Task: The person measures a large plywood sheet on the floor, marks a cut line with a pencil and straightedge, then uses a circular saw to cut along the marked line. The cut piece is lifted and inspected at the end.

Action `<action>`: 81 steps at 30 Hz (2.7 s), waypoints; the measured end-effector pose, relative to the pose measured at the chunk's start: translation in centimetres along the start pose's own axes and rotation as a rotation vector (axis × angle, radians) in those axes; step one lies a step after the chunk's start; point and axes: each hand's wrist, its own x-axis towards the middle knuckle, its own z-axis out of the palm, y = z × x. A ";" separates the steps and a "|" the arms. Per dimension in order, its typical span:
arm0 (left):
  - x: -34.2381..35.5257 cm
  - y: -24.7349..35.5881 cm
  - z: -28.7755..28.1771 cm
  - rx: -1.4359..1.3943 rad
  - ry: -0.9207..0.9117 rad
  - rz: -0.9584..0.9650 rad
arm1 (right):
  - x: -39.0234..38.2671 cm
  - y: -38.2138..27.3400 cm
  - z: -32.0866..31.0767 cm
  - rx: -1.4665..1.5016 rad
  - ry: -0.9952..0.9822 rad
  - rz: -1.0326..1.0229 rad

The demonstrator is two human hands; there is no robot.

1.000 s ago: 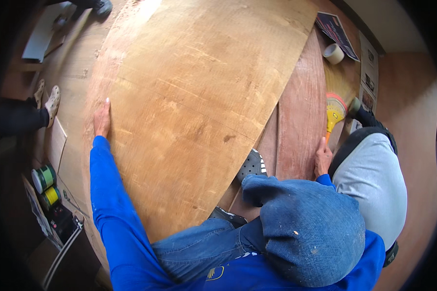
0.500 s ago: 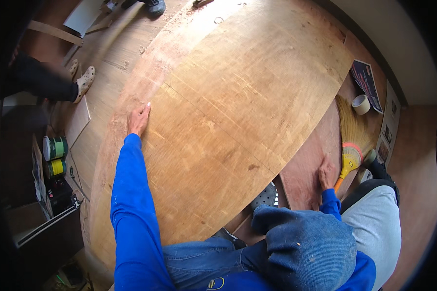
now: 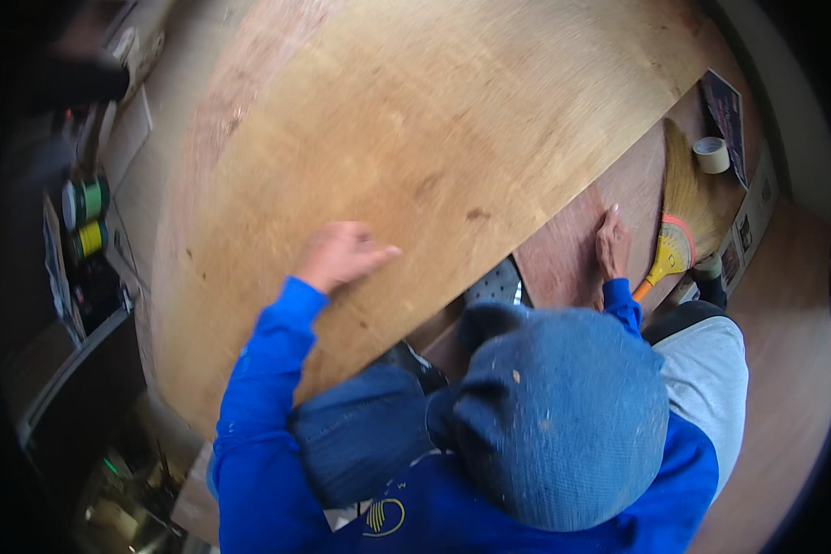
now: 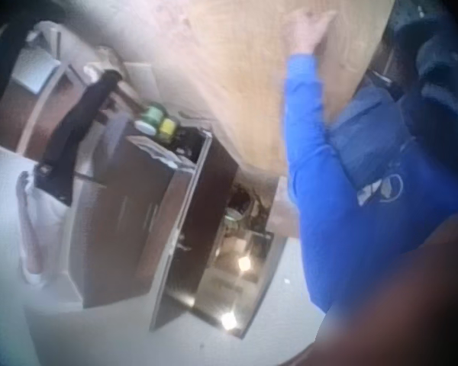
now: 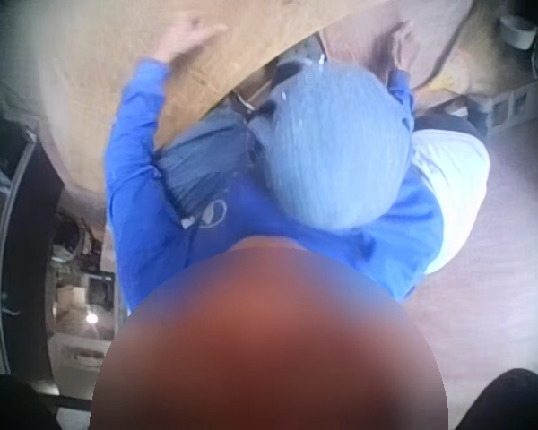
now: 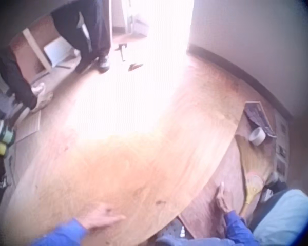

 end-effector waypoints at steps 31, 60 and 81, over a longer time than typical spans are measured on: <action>-4.5 9.0 7.5 0.259 0.752 0.631 | 3.2 -6.3 0.2 -0.261 -0.064 -0.176; 4.7 11.2 0.5 0.070 0.991 0.544 | 4.2 -21.2 17.5 -0.270 -0.344 -0.401; 3.4 12.3 3.0 0.005 0.936 0.570 | 0.4 -14.3 5.6 -0.223 -0.307 -0.399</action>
